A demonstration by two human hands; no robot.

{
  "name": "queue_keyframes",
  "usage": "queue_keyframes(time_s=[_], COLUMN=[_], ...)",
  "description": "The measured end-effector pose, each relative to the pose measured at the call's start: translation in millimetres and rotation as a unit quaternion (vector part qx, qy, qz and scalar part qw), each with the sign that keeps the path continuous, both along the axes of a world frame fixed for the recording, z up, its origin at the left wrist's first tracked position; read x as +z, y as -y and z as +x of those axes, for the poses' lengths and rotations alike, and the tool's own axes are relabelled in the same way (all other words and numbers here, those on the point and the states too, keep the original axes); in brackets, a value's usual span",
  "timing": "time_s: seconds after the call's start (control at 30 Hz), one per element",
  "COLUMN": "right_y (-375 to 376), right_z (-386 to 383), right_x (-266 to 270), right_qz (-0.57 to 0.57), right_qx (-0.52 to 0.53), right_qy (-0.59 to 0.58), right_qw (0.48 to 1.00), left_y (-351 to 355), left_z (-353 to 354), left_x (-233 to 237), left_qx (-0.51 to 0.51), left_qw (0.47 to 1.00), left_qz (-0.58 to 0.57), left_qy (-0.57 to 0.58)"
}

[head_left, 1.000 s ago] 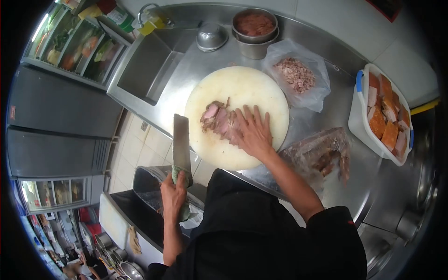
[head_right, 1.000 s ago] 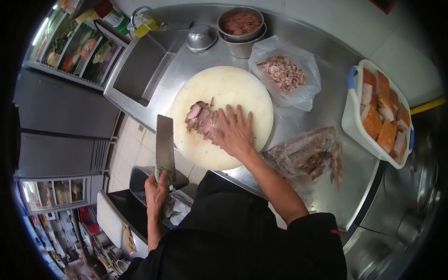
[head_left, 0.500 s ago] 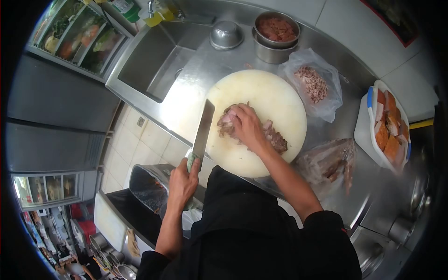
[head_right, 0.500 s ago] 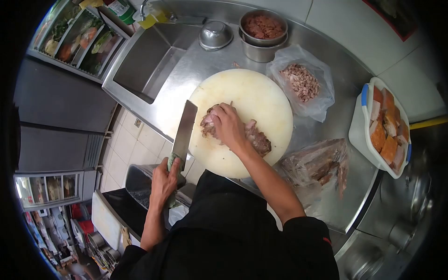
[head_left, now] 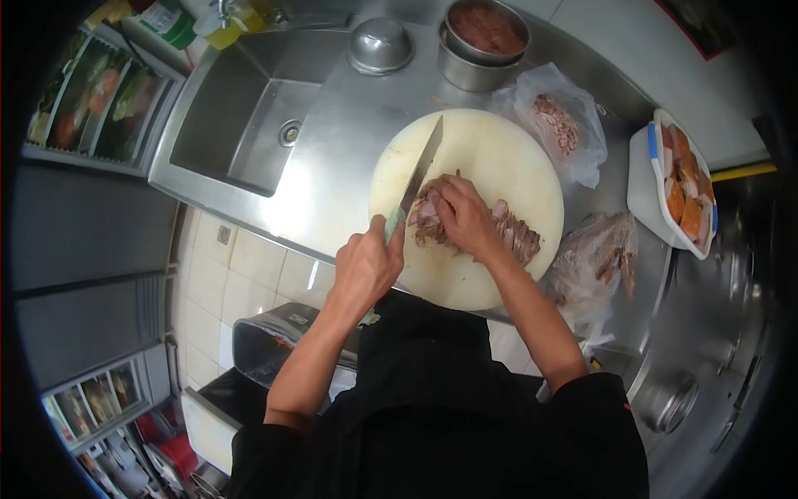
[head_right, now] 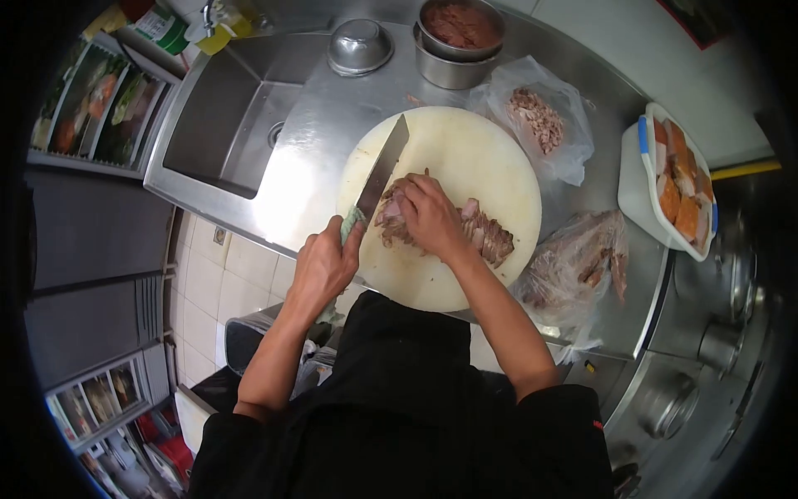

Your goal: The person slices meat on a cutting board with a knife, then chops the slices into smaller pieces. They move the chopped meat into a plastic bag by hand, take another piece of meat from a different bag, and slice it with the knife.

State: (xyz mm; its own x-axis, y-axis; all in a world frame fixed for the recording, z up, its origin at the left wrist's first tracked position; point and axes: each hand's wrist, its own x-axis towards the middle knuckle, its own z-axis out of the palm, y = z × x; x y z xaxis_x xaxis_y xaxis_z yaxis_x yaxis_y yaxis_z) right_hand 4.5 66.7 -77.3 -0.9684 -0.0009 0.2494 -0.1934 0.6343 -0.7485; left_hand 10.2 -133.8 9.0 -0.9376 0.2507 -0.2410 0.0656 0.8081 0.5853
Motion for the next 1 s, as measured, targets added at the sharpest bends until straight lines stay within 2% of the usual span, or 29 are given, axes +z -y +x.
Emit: queue_keyframes(time_s=[0.17, 0.37, 0.43, 0.57, 0.67, 0.73, 0.9, 0.97, 1.0], right_y=[-1.4, -7.1, -10.3, -7.6, 5.6, 14.2, 7.4, 3.1, 0.0], right_z=[0.9, -4.6, -7.8, -15.1, -25.6, -32.2, -47.1, -55.3, -58.3], right_x=[9.9, 3.1, 15.7, 12.3, 9.3, 5.7, -2.4, -3.1, -2.1], right_qz=[-0.056, -0.016, -0.038, -0.072, -0.021, 0.070, 0.072, 0.002, 0.004], right_qx=[-0.024, 0.023, 0.073, 0.062, 0.025, 0.007, 0.046, 0.051, 0.054], right_qy=[0.049, -0.012, 0.017, 0.060, 0.041, 0.030, 0.037, 0.145, 0.144], right_qw=[0.997, 1.000, 0.996, 0.994, 0.999, 0.997, 0.996, 0.988, 0.988], left_y=[1.2, -0.3, -7.1, -15.8, -6.1, 2.5, 20.5, 22.2, 20.2], left_z=[-13.0, -9.5, -11.8, -16.7, -13.1, -6.7, 19.1, 28.3, 31.1], left_x=[-10.6, 5.7, 5.7, 4.4, 3.6, 5.7, -4.9, -10.2, -10.5], left_qx=[-0.016, 0.001, 0.005, 0.040, 0.093, 0.106, 0.155, 0.165, 0.168], left_qw=[1.000, 0.999, 1.000, 0.999, 0.996, 0.994, 0.986, 0.985, 0.984], left_qz=[0.001, -0.010, -0.012, -0.009, 0.006, -0.001, 0.028, 0.034, 0.036], left_qy=[-0.001, 0.031, 0.025, 0.007, 0.014, 0.026, 0.047, 0.045, 0.044])
